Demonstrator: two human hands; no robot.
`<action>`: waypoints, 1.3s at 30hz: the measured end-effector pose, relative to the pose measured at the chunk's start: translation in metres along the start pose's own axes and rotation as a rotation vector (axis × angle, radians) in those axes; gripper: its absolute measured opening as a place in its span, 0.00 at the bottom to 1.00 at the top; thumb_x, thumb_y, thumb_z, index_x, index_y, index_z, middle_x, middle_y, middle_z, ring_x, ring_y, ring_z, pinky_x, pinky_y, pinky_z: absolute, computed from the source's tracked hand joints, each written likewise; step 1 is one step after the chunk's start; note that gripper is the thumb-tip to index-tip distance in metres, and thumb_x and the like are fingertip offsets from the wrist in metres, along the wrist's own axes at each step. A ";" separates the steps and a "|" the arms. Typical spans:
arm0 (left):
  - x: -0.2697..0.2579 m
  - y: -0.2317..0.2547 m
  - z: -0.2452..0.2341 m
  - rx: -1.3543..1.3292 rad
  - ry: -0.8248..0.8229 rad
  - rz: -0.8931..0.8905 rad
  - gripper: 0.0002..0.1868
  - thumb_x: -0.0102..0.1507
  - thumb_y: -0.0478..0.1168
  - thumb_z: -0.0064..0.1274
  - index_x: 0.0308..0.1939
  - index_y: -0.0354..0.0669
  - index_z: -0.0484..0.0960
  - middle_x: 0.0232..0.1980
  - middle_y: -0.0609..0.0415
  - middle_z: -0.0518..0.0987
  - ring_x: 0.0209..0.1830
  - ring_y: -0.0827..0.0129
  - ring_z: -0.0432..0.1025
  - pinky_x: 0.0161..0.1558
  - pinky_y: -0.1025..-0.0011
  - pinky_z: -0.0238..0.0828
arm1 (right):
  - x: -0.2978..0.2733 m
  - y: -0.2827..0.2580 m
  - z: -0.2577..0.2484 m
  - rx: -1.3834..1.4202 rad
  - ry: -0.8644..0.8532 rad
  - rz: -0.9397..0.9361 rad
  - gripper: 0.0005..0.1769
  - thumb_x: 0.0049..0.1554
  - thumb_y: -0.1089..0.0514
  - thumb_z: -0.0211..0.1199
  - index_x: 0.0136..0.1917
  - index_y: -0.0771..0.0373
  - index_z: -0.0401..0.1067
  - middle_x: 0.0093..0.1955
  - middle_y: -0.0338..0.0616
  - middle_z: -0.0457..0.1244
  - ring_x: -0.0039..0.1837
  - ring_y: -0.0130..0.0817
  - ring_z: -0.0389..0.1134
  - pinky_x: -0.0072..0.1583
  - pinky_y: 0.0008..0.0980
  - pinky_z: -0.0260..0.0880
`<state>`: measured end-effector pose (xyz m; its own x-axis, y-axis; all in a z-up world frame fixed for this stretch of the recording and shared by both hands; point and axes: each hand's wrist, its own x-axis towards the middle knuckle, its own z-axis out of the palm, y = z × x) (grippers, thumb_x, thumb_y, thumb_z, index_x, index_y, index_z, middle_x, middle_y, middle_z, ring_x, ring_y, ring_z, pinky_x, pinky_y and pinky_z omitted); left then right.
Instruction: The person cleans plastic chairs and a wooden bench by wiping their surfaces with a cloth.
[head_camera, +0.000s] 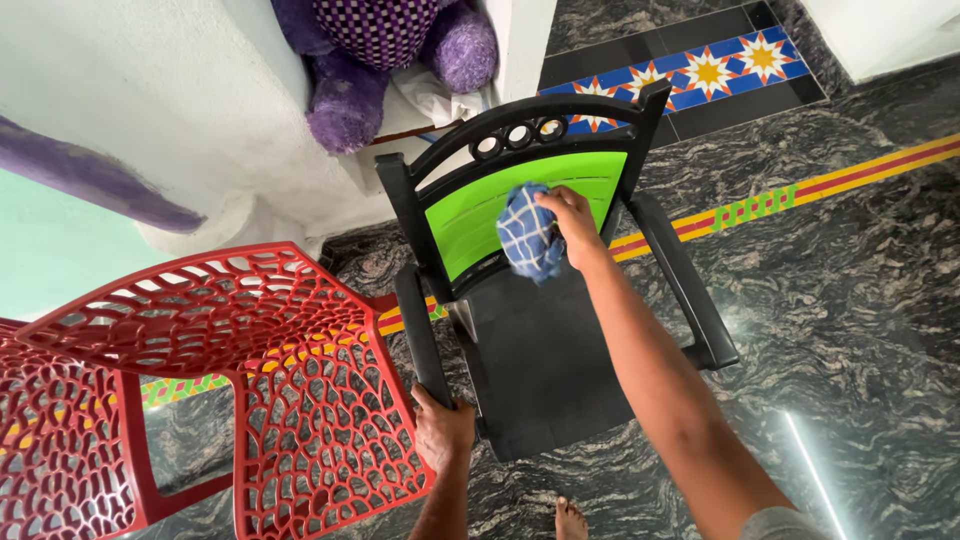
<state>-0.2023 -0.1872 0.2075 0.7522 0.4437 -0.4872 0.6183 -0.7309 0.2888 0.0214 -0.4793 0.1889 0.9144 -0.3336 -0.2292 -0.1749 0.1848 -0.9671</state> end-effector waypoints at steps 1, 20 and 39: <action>0.000 0.000 0.000 0.009 0.019 0.011 0.40 0.59 0.50 0.55 0.69 0.45 0.53 0.44 0.38 0.81 0.41 0.46 0.80 0.43 0.51 0.78 | -0.007 -0.008 -0.003 0.064 -0.083 0.091 0.16 0.54 0.52 0.72 0.46 0.61 0.69 0.45 0.36 0.64 0.48 0.27 0.64 0.47 0.32 0.64; -0.006 0.004 -0.007 -0.036 -0.025 -0.033 0.33 0.58 0.48 0.58 0.62 0.46 0.58 0.47 0.40 0.81 0.45 0.44 0.79 0.47 0.51 0.78 | -0.070 -0.027 -0.031 -0.174 -0.139 -0.019 0.10 0.56 0.59 0.67 0.52 0.60 0.76 0.42 0.32 0.68 0.46 0.21 0.69 0.49 0.24 0.70; -0.003 0.001 0.001 -0.027 0.067 0.011 0.34 0.57 0.50 0.57 0.62 0.47 0.59 0.45 0.39 0.81 0.44 0.41 0.78 0.46 0.48 0.75 | -0.090 0.170 -0.049 -1.136 -0.474 -0.074 0.16 0.51 0.62 0.63 0.51 0.47 0.81 0.51 0.34 0.73 0.55 0.33 0.75 0.57 0.36 0.76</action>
<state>-0.2043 -0.1896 0.2084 0.7720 0.4702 -0.4276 0.6151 -0.7221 0.3166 -0.1083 -0.4635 0.0394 0.9362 0.1026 -0.3361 -0.1188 -0.8077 -0.5776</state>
